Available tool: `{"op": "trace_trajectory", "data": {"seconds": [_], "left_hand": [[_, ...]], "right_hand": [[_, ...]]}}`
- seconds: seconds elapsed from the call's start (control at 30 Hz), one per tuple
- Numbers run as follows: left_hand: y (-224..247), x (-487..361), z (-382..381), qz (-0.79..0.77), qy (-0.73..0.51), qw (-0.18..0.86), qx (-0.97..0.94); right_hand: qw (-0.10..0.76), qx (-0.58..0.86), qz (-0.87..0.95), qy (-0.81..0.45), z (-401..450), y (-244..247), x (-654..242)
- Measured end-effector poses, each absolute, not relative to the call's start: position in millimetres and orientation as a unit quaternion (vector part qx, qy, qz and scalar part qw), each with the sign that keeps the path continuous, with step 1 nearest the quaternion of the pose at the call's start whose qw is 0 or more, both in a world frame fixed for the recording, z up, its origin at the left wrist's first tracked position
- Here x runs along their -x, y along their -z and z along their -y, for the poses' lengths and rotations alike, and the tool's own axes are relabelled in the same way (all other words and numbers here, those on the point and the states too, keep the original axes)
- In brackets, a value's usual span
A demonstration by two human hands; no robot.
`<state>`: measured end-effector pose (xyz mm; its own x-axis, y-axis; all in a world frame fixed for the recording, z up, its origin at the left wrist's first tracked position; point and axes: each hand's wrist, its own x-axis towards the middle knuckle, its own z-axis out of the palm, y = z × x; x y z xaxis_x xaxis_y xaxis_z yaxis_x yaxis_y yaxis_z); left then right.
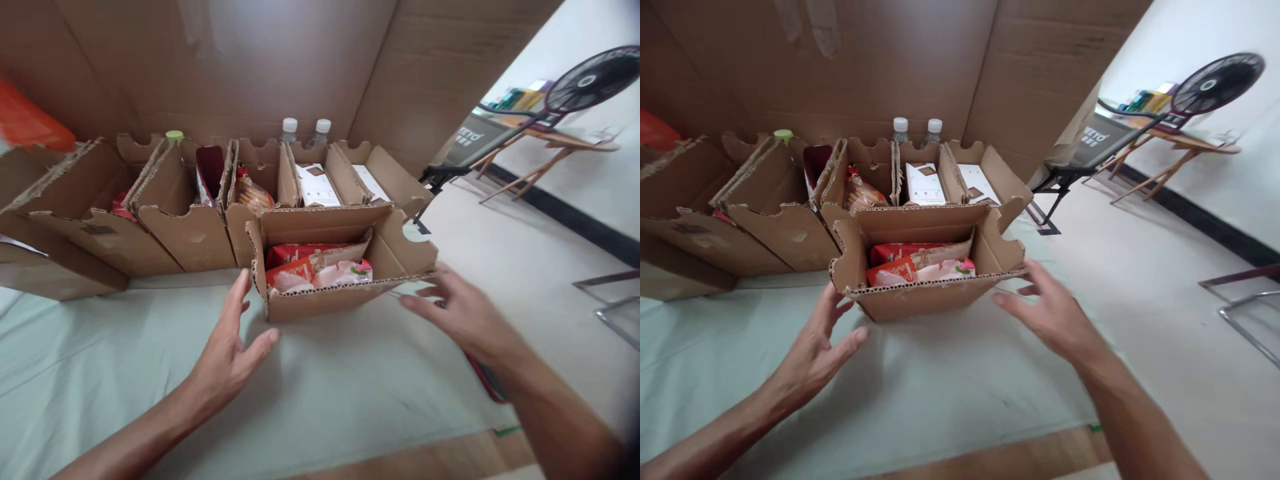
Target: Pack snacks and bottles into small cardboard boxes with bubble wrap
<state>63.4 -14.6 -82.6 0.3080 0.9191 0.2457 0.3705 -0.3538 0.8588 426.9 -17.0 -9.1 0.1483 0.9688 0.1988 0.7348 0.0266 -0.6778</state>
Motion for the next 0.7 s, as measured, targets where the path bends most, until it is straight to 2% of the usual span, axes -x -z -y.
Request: {"op": "trace_trajectory", "data": {"seconds": [0.07,0.13,0.2,0.3,0.47,0.57,0.7], "left_hand": [[85.2,-81.4,5.0,-0.421,-0.412,0.386,-0.71],[85.2,-95.6,-1.4,-0.402,-0.436,0.408,-0.694],[85.9,-99.4,1.9,-0.404,-0.447,0.407,-0.687],[93.7,-80.2,32.4,-0.451,-0.43,0.374,-0.687],[106.7,-6.9,110.4,-0.565,-0.375,0.332,-0.656],[83.7,23.6,116.9,-0.643,-0.403,0.287,-0.585],[21.9,5.2,67.7,-0.593,-0.487,0.283,-0.575]], "right_hand": [[0.356,0.63,0.636,-0.267,7.2,34.1,-410.4],[0.394,0.6,0.624,-0.308,3.0,46.3,-392.3],[0.416,0.613,0.61,-0.281,13.4,49.4,-379.2],[0.404,0.638,0.618,-0.219,54.3,47.8,-365.0],[0.407,0.573,0.676,-0.221,105.8,42.7,-315.6],[0.429,0.54,0.687,-0.231,86.0,30.7,-280.3],[0.464,0.539,0.664,-0.231,44.2,-1.6,-277.8]]}}
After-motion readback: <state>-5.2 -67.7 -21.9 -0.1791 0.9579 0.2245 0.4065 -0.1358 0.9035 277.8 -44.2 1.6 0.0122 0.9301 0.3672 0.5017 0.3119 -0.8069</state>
